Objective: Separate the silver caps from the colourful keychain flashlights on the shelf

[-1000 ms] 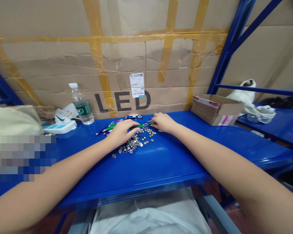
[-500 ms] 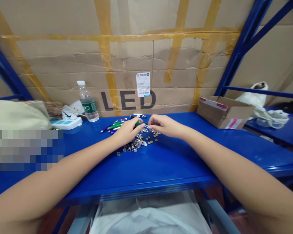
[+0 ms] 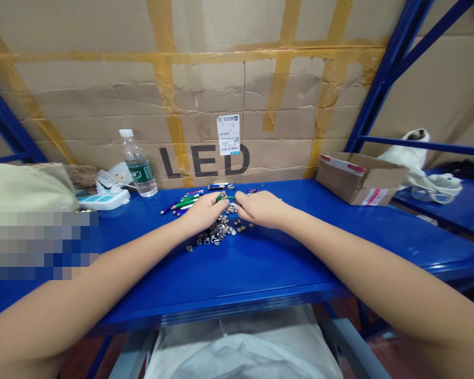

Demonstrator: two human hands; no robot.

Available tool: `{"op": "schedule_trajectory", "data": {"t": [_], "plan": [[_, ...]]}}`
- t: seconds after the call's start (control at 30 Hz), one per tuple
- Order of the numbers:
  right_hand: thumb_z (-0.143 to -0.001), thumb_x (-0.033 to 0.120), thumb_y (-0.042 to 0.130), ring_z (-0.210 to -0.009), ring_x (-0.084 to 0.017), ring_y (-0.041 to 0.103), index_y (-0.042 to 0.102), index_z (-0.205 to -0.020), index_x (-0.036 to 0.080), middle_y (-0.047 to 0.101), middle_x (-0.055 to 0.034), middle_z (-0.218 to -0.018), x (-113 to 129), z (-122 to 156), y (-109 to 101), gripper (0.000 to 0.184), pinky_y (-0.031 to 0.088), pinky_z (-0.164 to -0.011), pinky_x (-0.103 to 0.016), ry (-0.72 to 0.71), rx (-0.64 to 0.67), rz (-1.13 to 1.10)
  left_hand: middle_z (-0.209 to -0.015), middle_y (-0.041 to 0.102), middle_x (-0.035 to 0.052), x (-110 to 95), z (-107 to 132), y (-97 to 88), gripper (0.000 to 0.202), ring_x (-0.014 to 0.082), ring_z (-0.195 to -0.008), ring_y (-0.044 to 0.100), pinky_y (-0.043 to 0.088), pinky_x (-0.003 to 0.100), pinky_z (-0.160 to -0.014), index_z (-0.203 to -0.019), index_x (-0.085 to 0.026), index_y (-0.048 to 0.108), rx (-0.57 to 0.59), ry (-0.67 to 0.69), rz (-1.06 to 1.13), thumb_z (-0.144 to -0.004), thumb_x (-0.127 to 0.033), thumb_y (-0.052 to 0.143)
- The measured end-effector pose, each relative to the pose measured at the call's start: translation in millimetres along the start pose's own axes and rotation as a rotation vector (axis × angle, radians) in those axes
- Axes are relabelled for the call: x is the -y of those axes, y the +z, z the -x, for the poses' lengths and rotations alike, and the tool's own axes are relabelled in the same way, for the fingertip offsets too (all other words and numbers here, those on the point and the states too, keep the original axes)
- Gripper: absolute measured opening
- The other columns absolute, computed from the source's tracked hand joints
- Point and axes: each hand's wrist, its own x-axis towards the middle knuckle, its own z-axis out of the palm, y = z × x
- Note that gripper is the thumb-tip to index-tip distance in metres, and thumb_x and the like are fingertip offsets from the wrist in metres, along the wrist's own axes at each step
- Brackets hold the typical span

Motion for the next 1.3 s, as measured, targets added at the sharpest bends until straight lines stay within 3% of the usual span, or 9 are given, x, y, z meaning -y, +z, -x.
{"op": "schedule_trajectory", "data": {"t": [0.2, 0.3, 0.4, 0.63, 0.77, 0.9, 1.03, 1.17, 1.3], "plan": [[-0.098, 0.033, 0.023, -0.072, -0.023, 0.061, 0.050, -0.105, 0.014, 0.069, -0.0116, -0.087, -10, -5, 7, 0.034, 0.026, -0.057, -0.031, 0.151, -0.086, -0.079, -0.067, 0.048, -0.0016, 1, 1, -2.8, 0.023, 0.0151, -0.066, 0.046, 0.034, 0.028, -0.061, -0.073, -0.019, 0.042, 0.016, 0.047, -0.190, -0.088, -0.036, 0.041], [-0.098, 0.034, 0.022, -0.070, -0.021, 0.059, 0.048, -0.104, 0.014, 0.068, -0.0116, -0.087, -15, -5, 7, 0.034, 0.025, -0.057, -0.031, 0.168, -0.123, -0.142, -0.065, 0.046, -0.0024, 2, 2, -4.5, 0.016, 0.0143, -0.061, 0.044, 0.033, 0.027, -0.057, -0.080, -0.020, 0.042, 0.068, 0.000, -0.154, -0.090, -0.032, 0.038], [-0.098, 0.035, 0.022, -0.069, -0.020, 0.058, 0.047, -0.105, 0.014, 0.068, -0.0114, -0.087, -12, -4, 6, 0.034, 0.025, -0.058, -0.031, 0.150, -0.135, -0.160, -0.064, 0.047, -0.0021, 2, 2, -5.9, 0.023, 0.0135, -0.058, 0.042, 0.034, 0.026, -0.055, -0.077, -0.020, 0.041, 0.128, 0.063, -0.145, -0.093, -0.036, 0.036], [-0.099, 0.038, 0.021, -0.073, -0.023, 0.062, 0.047, -0.113, 0.013, 0.069, -0.0127, -0.086, -3, -5, 9, 0.038, 0.028, -0.058, -0.031, 0.117, -0.089, -0.036, -0.062, 0.044, -0.0028, 6, 5, -2.6, 0.030, 0.0113, -0.054, 0.039, 0.034, 0.025, -0.052, -0.073, -0.019, 0.042, 0.189, 0.105, 0.014, -0.095, -0.038, 0.034], [-0.099, 0.037, 0.023, -0.074, -0.024, 0.062, 0.048, -0.112, 0.013, 0.069, -0.0135, -0.087, -8, -5, 7, 0.038, 0.030, -0.058, -0.030, 0.089, -0.092, -0.038, -0.062, 0.042, -0.0034, 10, 0, -6.3, 0.033, 0.0110, -0.051, 0.037, 0.032, 0.024, -0.049, -0.089, -0.017, 0.052, 0.179, 0.069, 0.136, -0.097, -0.041, 0.030], [-0.097, 0.043, 0.030, -0.078, -0.023, 0.063, 0.048, -0.113, 0.015, 0.069, -0.0130, -0.096, -22, -4, 4, 0.037, 0.034, -0.060, -0.029, 0.131, -0.120, -0.233, -0.070, 0.056, 0.0009, 12, -24, -21.3, 0.030, 0.0143, -0.062, 0.050, 0.039, 0.026, -0.060, -0.096, -0.017, 0.058, 0.193, 0.093, -0.196, -0.094, -0.039, 0.038], [-0.094, 0.041, 0.038, -0.086, -0.024, 0.064, 0.046, -0.120, 0.016, 0.068, -0.0146, -0.105, -46, -3, 7, 0.037, 0.041, -0.065, -0.030, 0.236, -0.182, -0.417, -0.104, 0.067, 0.0099, 23, -70, -29.9, 0.029, 0.0216, -0.092, 0.060, 0.043, 0.030, -0.079, -0.103, -0.016, 0.063, 0.167, 0.133, -0.572, -0.092, -0.034, 0.042], [-0.093, 0.038, 0.044, -0.095, -0.025, 0.063, 0.045, -0.128, 0.014, 0.067, -0.0161, -0.109, -68, -1, 12, 0.042, 0.045, -0.073, -0.032, 0.298, -0.186, -0.494, -0.115, 0.066, 0.0119, 44, -112, -20.9, 0.031, 0.0243, -0.101, 0.060, 0.043, 0.030, -0.084, -0.109, -0.015, 0.065, 0.174, 0.082, -0.782, -0.091, -0.030, 0.044], [-0.093, 0.037, 0.044, -0.093, -0.025, 0.064, 0.045, -0.131, 0.013, 0.069, -0.0152, -0.102, -74, 0, 13, 0.045, 0.046, -0.075, -0.033, 0.293, -0.151, -0.522, -0.111, 0.068, 0.0110, 62, -129, -3.6, 0.028, 0.0255, -0.102, 0.060, 0.044, 0.031, -0.086, -0.105, -0.017, 0.067, 0.177, 0.051, -0.859, -0.088, -0.032, 0.052]]}}
